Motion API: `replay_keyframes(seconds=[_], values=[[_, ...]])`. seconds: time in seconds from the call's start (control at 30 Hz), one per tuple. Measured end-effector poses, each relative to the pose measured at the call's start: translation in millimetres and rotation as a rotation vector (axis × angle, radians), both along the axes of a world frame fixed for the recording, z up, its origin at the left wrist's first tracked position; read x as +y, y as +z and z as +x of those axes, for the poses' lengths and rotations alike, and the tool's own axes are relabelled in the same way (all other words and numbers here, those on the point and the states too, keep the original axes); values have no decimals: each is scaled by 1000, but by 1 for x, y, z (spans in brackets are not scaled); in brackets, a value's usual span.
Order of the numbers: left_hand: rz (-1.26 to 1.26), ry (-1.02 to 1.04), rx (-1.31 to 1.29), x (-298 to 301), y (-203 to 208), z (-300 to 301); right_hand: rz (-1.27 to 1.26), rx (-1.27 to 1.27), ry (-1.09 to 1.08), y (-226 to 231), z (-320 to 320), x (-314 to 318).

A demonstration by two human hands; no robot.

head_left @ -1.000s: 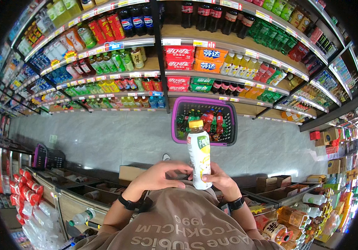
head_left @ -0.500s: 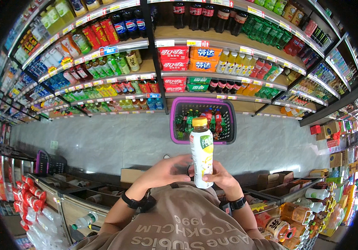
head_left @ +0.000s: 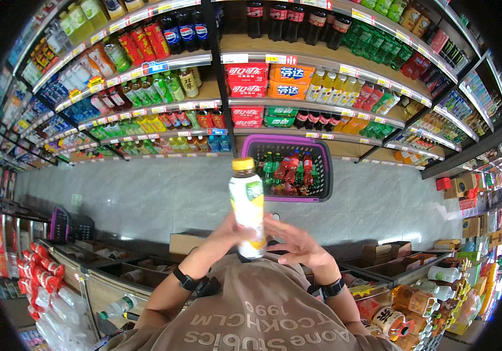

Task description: Selecting bottled drinks from a supermarket refrigerator and placing them in a basket.

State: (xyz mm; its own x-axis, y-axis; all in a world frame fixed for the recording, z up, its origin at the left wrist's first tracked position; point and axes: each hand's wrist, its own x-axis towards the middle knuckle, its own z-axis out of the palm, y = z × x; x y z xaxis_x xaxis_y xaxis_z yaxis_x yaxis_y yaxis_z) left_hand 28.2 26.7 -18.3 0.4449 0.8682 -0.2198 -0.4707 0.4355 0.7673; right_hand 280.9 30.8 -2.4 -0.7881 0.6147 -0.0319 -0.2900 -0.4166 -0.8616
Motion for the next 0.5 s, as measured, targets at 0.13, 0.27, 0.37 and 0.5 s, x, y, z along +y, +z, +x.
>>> replay_keyframes(seconds=[0.13, 0.27, 0.37, 0.5], values=[[-50, 111, -74, 1, -25, -35, -34, 0, 105, -1, 2, -1], [-21, 152, -194, 2, -18, -45, 2, -75, 147, 2, 6, 3], [-46, 164, -300, -1, -31, -47, 11, -113, 119, 1, 3, 2], [-54, 168, -327, -7, -37, -47, -2, -129, 78, 3, -4, 3]])
